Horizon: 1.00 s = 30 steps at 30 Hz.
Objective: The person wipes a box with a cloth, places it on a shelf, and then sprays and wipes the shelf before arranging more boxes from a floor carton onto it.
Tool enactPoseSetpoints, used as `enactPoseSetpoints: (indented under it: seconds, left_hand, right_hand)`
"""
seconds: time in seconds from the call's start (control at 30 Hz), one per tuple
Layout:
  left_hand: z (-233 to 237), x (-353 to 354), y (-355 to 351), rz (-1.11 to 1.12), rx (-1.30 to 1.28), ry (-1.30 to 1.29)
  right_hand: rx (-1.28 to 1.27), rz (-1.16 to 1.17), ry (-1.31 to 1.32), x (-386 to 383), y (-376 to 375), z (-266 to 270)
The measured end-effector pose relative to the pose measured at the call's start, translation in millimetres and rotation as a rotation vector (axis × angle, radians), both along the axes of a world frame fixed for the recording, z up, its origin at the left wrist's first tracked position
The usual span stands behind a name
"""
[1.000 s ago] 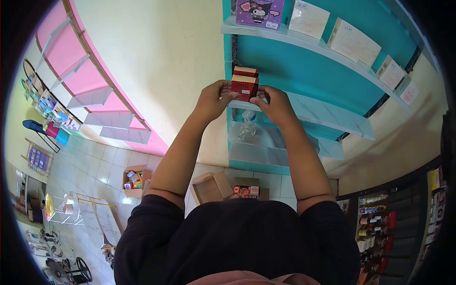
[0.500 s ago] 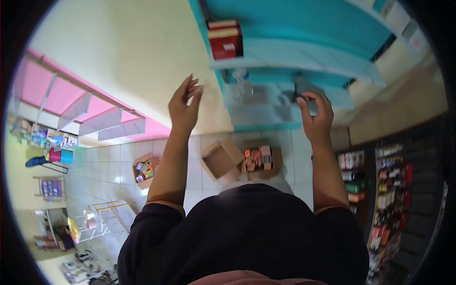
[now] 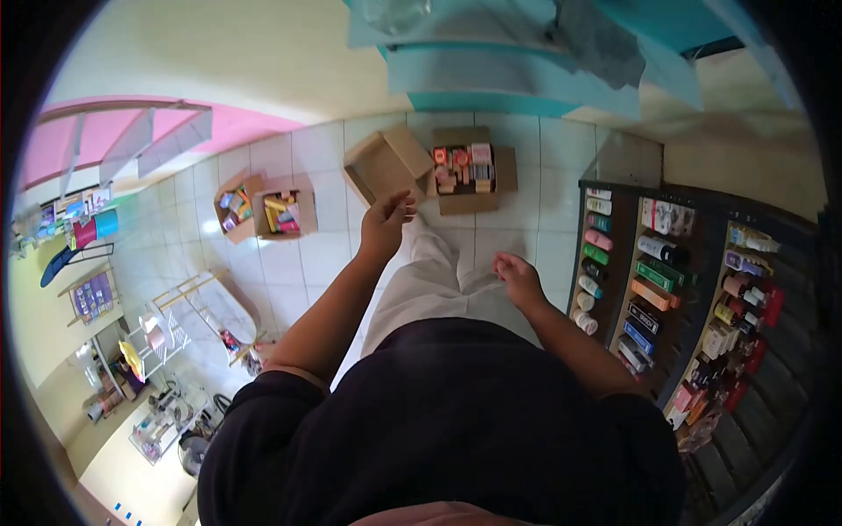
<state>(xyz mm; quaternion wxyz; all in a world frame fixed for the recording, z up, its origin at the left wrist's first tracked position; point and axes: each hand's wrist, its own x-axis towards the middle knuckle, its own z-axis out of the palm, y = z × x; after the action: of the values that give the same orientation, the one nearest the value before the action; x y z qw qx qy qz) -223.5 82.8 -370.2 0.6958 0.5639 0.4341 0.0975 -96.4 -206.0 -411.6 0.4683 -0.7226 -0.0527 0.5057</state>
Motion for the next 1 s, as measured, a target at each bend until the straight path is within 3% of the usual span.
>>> enactPoseSetpoints:
  seconds: [0.13, 0.3, 0.4, 0.47, 0.7, 0.73, 0.87, 1.0]
  left_hand:
    - [-58, 21, -66, 0.022, -0.123, 0.036]
    - [-174, 36, -145, 0.044, -0.205, 0.172]
    - [-224, 28, -159, -0.026, -0.220, 0.270]
    - [-251, 18, -157, -0.178, -0.154, 0.346]
    - [-366, 9, -116, -0.176, -0.032, 0.281]
    - [-383, 14, -109, -0.259, 0.043, 0.320]
    - [-437, 36, -104, -0.422, 0.180, 0.383]
    - [-484, 74, -101, -0.376, 0.056, 0.419]
  right_hand:
    - [-0.038, 0.141, 0.016, 12, -12, -82]
    - [-0.106, -0.124, 0.262, 11, -15, -148]
    - [-0.213, -0.085, 0.253, 3, -11, -184]
    - [-0.216, -0.093, 0.215, -15, -16, -237]
    - [-0.192, -0.255, 0.033, -24, 0, -371]
    - [-0.202, -0.249, 0.044, -16, 2, -384]
    - [-0.208, -0.076, -0.091, 25, 10, -437]
    - [-0.233, 0.074, -0.171, 63, 27, -497]
